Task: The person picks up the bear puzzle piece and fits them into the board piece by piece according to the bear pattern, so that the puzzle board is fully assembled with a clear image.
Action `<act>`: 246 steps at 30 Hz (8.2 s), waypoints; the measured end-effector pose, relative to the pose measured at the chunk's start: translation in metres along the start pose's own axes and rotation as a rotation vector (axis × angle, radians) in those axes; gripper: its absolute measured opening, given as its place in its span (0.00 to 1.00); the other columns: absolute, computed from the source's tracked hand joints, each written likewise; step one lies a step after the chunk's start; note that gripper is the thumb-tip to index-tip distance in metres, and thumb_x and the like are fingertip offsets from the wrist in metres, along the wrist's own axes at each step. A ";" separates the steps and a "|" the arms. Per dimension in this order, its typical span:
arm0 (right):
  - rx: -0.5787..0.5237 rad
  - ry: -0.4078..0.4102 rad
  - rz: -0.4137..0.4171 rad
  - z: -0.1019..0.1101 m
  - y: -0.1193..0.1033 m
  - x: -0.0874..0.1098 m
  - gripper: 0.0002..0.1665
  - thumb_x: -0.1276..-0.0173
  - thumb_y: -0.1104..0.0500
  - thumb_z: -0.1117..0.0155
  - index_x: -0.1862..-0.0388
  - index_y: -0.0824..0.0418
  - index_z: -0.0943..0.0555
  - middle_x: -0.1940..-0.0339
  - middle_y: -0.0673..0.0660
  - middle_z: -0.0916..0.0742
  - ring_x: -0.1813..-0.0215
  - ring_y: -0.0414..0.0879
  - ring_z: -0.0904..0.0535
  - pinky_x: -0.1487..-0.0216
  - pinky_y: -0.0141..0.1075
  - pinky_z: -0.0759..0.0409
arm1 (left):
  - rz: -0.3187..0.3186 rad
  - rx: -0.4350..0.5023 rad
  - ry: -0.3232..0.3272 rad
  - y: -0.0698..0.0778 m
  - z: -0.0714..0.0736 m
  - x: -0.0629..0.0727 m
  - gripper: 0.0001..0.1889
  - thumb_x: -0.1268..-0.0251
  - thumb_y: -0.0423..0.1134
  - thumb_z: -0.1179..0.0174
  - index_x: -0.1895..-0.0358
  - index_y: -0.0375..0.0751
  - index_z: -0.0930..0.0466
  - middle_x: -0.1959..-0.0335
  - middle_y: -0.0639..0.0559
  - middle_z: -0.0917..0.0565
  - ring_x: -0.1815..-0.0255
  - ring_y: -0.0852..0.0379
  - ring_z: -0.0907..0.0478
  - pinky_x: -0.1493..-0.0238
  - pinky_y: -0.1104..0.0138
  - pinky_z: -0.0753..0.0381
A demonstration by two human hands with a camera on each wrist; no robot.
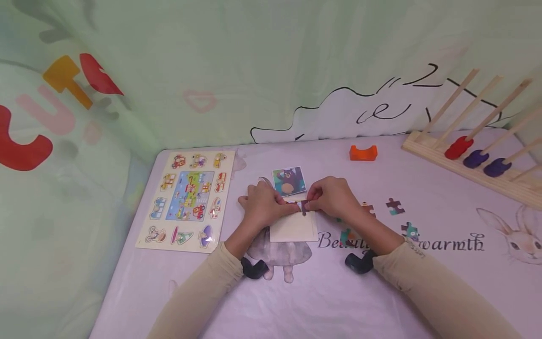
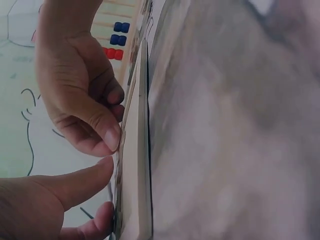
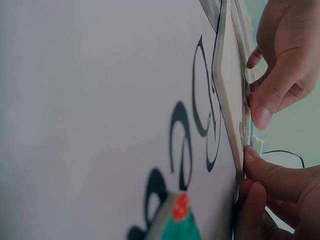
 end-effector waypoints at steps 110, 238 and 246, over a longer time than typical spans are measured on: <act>0.106 -0.089 -0.018 0.050 0.047 0.037 0.18 0.39 0.47 0.23 0.56 0.56 0.10 0.73 0.49 0.16 0.64 0.48 0.25 0.68 0.37 0.29 | -0.063 0.121 -0.203 -0.029 0.026 -0.009 0.07 0.43 0.40 0.26 0.75 0.57 0.13 0.64 0.61 0.15 0.51 0.47 0.27 0.45 0.41 0.38; -0.198 -0.147 0.125 -0.035 -0.038 0.006 0.05 0.37 0.63 0.26 0.62 0.61 0.13 0.73 0.51 0.12 0.71 0.42 0.17 0.66 0.34 0.21 | -0.087 0.113 -0.287 -0.032 0.029 -0.013 0.03 0.42 0.45 0.27 0.67 0.54 0.09 0.50 0.49 0.20 0.49 0.46 0.29 0.47 0.42 0.39; -0.192 -0.124 0.099 -0.034 -0.040 0.006 0.04 0.36 0.63 0.27 0.63 0.62 0.13 0.74 0.52 0.12 0.72 0.42 0.17 0.67 0.34 0.22 | -0.092 0.107 -0.292 -0.033 0.030 -0.014 0.03 0.43 0.46 0.25 0.69 0.57 0.10 0.49 0.48 0.21 0.48 0.45 0.29 0.45 0.40 0.39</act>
Point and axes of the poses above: each hand's wrist, its own x-axis away from the middle knuckle, its own z-axis out of the back of the hand, y = z × x, the point moved 3 cm from there along -x, towards the middle knuckle
